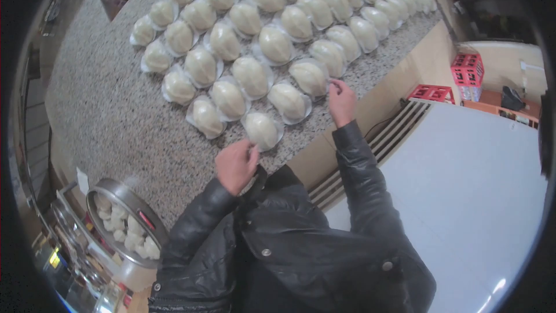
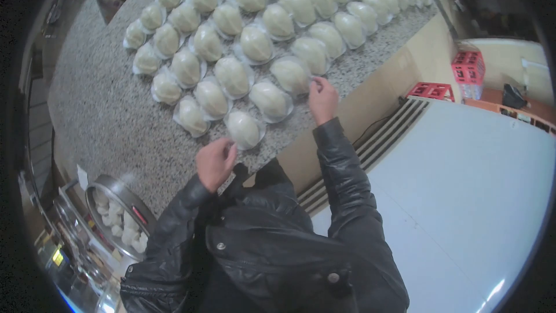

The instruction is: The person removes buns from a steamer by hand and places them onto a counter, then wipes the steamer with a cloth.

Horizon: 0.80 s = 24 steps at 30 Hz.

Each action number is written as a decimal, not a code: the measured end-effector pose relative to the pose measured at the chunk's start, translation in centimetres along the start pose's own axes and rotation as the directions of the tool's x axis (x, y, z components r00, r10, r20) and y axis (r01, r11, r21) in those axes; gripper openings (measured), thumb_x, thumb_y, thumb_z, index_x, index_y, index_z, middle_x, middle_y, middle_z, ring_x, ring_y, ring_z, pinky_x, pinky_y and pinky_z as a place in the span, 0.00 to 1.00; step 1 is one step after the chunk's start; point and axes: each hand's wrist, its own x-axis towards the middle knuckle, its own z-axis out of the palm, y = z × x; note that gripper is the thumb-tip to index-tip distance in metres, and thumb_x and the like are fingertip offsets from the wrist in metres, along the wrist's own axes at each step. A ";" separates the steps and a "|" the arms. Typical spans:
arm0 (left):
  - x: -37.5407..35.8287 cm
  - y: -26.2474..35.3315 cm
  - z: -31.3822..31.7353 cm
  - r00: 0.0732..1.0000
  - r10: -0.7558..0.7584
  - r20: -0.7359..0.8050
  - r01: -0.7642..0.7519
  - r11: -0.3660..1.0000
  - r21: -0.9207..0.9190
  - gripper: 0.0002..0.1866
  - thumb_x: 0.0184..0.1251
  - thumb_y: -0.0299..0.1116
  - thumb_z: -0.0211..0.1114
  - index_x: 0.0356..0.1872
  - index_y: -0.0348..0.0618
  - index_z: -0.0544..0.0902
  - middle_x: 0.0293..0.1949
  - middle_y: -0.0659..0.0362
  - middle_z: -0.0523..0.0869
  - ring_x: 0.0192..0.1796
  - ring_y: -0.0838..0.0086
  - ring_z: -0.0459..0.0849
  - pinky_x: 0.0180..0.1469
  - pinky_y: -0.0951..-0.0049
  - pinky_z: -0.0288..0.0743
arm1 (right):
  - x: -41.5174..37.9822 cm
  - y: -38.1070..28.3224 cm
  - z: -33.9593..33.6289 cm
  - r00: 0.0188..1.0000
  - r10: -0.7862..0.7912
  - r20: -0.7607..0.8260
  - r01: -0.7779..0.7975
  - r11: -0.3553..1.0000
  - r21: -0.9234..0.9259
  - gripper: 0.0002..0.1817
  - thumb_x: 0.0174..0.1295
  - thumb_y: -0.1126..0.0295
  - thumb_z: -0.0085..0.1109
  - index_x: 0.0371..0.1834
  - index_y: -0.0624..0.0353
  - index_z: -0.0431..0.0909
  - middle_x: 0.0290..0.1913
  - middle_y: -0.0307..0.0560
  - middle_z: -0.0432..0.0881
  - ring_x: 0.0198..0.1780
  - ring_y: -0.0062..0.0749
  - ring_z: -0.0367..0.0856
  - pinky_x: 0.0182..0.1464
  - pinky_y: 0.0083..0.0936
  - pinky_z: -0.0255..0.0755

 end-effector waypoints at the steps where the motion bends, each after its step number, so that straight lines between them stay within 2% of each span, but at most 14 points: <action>1: -1.3 -0.7 -0.1 0.999 -0.040 0.022 0.040 0.999 0.010 0.09 0.68 0.37 0.61 0.28 0.47 0.79 0.22 0.61 0.81 0.23 0.70 0.78 0.25 0.69 0.66 | 0.4 0.7 0.3 1.000 -0.019 0.011 0.019 1.000 0.008 0.14 0.63 0.65 0.54 0.43 0.58 0.87 0.40 0.44 0.88 0.41 0.32 0.82 0.45 0.31 0.74; 3: -3.4 -2.3 -0.1 0.995 -0.091 0.045 0.090 0.996 0.024 0.08 0.68 0.37 0.62 0.31 0.48 0.82 0.24 0.61 0.83 0.24 0.71 0.79 0.26 0.70 0.68 | 1.3 1.3 0.8 0.998 -0.057 0.016 0.056 0.998 0.021 0.14 0.61 0.65 0.55 0.41 0.59 0.87 0.40 0.45 0.88 0.42 0.32 0.83 0.47 0.31 0.74; 6: -5.8 -4.5 0.3 0.972 -0.220 0.084 0.219 0.975 0.023 0.10 0.68 0.40 0.62 0.31 0.47 0.83 0.22 0.62 0.83 0.23 0.72 0.78 0.26 0.71 0.68 | 0.9 0.2 0.3 0.999 -0.032 0.034 0.028 0.993 0.117 0.12 0.65 0.68 0.56 0.44 0.60 0.88 0.32 0.43 0.86 0.32 0.27 0.79 0.40 0.27 0.75; 9: -7.3 -5.6 0.3 0.957 -0.288 0.042 0.287 0.958 0.029 0.09 0.67 0.39 0.62 0.30 0.48 0.83 0.18 0.62 0.79 0.21 0.69 0.76 0.24 0.66 0.65 | 0.8 -0.2 0.2 0.998 -0.051 0.041 0.042 0.980 0.192 0.12 0.66 0.69 0.56 0.44 0.58 0.88 0.27 0.39 0.84 0.29 0.24 0.76 0.39 0.26 0.74; 11: -7.8 -6.1 0.6 0.946 -0.323 0.036 0.322 0.946 0.037 0.10 0.69 0.41 0.62 0.31 0.49 0.84 0.18 0.63 0.79 0.20 0.73 0.75 0.23 0.68 0.64 | 0.9 0.2 0.6 0.998 -0.053 0.031 0.045 0.973 0.224 0.12 0.66 0.70 0.56 0.45 0.58 0.88 0.26 0.38 0.83 0.29 0.23 0.75 0.38 0.25 0.75; 15: -8.4 -6.6 0.8 0.935 -0.347 0.073 0.344 0.938 0.045 0.11 0.70 0.43 0.61 0.33 0.49 0.85 0.17 0.63 0.77 0.20 0.72 0.74 0.22 0.67 0.63 | 1.1 0.6 1.7 0.995 -0.097 0.037 0.085 0.962 0.259 0.10 0.66 0.71 0.57 0.43 0.58 0.88 0.24 0.35 0.82 0.29 0.21 0.74 0.40 0.25 0.75; 18: -8.6 -7.0 0.7 0.932 -0.353 0.077 0.352 0.935 0.033 0.12 0.71 0.43 0.60 0.33 0.49 0.85 0.17 0.63 0.77 0.19 0.72 0.74 0.22 0.67 0.63 | 1.2 0.0 1.6 0.995 -0.076 0.058 0.057 0.960 0.275 0.10 0.66 0.70 0.57 0.41 0.58 0.88 0.24 0.35 0.81 0.29 0.22 0.75 0.41 0.27 0.75; 24: -9.5 -7.9 0.5 0.941 -0.339 0.023 0.339 0.941 0.008 0.12 0.72 0.43 0.60 0.34 0.48 0.84 0.17 0.61 0.77 0.19 0.69 0.74 0.22 0.65 0.62 | 0.1 -0.4 0.2 0.996 -0.078 -0.045 0.086 0.971 0.223 0.11 0.65 0.69 0.57 0.41 0.61 0.88 0.25 0.42 0.83 0.26 0.25 0.76 0.34 0.28 0.73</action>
